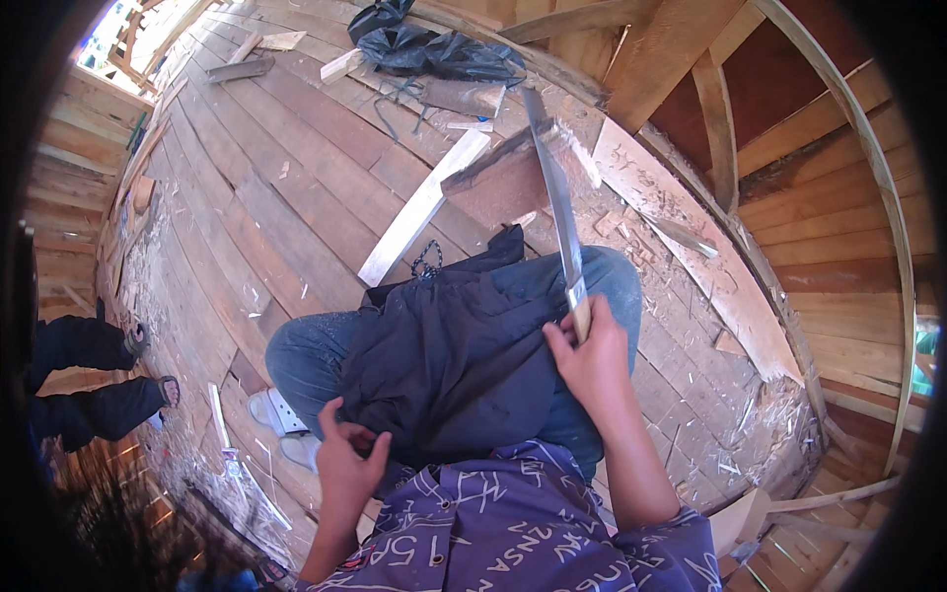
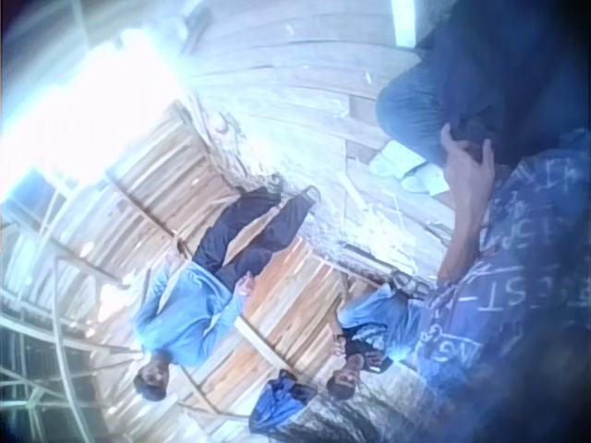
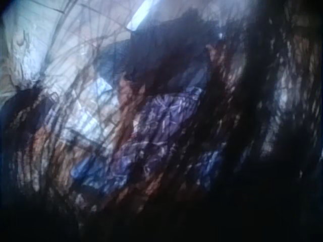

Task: The person sits on a wooden floor and uses a hand saw to cut a small piece of wood held between their legs. They repeatedly saw back and forth, pause to reposition the wood, and continue cutting until the piece is separated.

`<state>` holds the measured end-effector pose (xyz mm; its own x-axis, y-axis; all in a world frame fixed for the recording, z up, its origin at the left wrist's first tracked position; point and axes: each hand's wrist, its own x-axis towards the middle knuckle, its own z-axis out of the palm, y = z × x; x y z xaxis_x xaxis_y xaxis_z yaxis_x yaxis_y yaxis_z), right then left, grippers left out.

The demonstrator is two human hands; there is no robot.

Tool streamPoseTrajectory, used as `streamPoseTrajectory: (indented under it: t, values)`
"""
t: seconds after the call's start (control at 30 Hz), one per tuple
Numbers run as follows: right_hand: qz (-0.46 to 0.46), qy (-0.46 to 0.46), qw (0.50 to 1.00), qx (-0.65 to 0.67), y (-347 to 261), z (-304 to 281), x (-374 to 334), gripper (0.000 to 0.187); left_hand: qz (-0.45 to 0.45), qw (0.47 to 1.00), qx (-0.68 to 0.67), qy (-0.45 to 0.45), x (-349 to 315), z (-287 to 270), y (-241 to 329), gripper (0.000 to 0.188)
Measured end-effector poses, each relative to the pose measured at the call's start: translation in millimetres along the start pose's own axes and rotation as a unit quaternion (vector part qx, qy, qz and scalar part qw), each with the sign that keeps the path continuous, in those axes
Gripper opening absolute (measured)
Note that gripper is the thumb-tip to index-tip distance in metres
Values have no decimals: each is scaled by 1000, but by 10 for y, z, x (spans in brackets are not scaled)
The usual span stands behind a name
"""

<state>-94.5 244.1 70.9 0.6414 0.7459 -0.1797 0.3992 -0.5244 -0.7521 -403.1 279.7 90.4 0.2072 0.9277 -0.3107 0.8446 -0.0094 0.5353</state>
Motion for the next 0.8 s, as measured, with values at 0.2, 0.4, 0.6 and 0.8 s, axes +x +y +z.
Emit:
streamPoseTrajectory:
  t: [0.2,0.4,0.6,0.8]
  values:
    - [-4,-37,999,-39,118,152,-252,50,-40,997,-70,-10,112,130,77,84]
    - [36,-72,997,20,57,102,-200,42,-25,976,-211,-52,-73,60,-306,73]
    - [21,-60,998,16,148,155,-196,25,-90,986,-123,-63,-383,-191,-334,69]
    - [7,-15,999,38,180,146,-167,23,164,979,-72,93,65,-323,119,56]
